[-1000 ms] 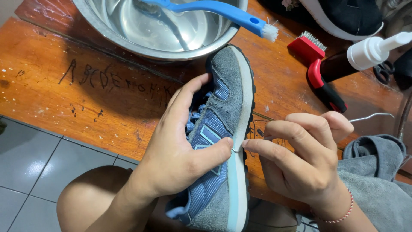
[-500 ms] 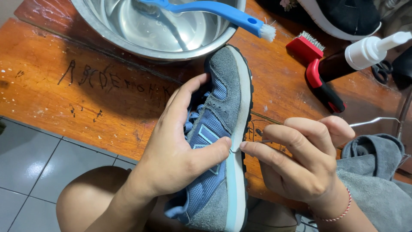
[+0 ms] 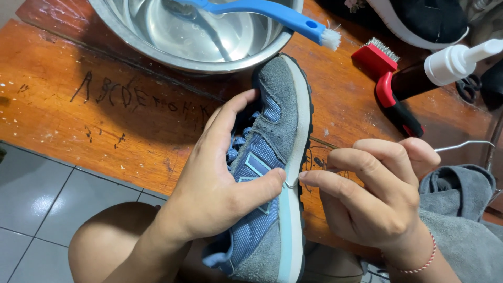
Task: The person is sewing a blue New Balance sneaker using a needle and white thread. They hold the shoe in their left hand and use the needle to stitch the side of the shoe near the sole. The person rotates the shoe to access different areas and pulls the thread through the fabric.
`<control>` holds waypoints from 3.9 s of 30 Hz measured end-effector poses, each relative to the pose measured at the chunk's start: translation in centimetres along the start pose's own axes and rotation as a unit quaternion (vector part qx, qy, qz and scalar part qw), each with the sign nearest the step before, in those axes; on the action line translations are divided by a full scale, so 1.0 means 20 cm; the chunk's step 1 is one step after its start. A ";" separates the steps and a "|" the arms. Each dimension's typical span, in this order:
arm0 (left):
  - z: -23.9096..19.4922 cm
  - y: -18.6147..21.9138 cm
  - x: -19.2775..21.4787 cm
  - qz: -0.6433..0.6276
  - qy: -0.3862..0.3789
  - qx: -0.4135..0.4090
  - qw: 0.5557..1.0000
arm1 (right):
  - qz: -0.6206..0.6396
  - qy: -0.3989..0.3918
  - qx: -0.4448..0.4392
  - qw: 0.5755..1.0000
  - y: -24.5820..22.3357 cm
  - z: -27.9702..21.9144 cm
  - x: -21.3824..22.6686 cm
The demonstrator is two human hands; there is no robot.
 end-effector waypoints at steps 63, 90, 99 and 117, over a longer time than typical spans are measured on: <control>-1.98 0.00 0.63 -0.090 0.446 -0.016 0.890 | 0.240 0.048 0.282 0.928 -1.50 0.16 0.18; -2.30 -0.11 0.85 -0.180 0.524 0.109 0.826 | 0.156 -0.004 0.290 0.944 -1.86 0.33 -0.21; -2.25 -0.14 0.83 -0.169 0.515 0.104 0.834 | 0.163 0.013 0.289 0.943 -1.82 0.32 -0.24; -1.96 -0.19 0.81 -0.118 0.524 0.083 0.840 | 0.184 -0.018 0.293 0.938 -1.67 0.38 -0.07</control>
Point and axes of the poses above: each hand's wrist, its own z-axis towards the middle knuckle, its own x-axis out of the back of the hand, y = z × x, the point moved 5 cm from there along z, towards the middle knuckle, and after that the axes turned 4 degrees about -y, right-handed, at the moved point
